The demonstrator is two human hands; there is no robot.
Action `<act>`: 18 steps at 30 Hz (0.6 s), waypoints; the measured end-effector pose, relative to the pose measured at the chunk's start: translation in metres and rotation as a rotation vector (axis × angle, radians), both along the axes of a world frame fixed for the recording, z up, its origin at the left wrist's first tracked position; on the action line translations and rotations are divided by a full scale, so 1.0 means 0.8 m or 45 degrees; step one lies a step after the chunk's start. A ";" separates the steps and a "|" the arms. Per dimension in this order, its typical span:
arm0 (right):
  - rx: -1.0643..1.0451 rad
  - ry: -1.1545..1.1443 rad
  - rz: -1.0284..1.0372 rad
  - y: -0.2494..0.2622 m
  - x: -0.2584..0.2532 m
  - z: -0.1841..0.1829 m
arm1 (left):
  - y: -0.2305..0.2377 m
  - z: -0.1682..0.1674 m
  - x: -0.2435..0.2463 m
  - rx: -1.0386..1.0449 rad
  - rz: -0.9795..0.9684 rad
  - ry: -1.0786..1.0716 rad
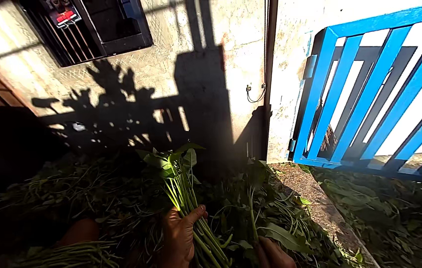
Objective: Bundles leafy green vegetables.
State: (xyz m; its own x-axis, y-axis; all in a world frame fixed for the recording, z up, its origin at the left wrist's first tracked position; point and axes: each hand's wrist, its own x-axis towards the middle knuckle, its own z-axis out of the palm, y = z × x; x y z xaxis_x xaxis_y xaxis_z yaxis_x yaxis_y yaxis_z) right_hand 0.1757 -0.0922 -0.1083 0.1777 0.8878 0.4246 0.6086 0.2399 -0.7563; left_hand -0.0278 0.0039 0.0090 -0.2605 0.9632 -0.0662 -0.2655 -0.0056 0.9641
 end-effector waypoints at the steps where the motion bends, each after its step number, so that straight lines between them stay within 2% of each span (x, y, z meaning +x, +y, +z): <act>1: 0.005 -0.009 0.010 0.002 0.000 -0.004 | 0.000 -0.001 0.003 -0.016 -0.010 -0.007; 6: 0.169 -0.051 0.068 0.000 -0.012 -0.002 | -0.009 -0.007 0.013 -0.127 -0.127 -0.019; 11: 0.275 -0.287 0.134 0.009 -0.022 0.005 | -0.015 -0.007 0.016 -0.211 -0.318 -0.119; 14: 0.283 -0.353 0.177 0.012 -0.023 0.013 | -0.015 -0.007 0.014 -0.152 -0.410 -0.154; 18: 0.289 -0.376 0.236 0.013 -0.020 0.021 | -0.015 -0.003 0.014 -0.076 -0.411 -0.145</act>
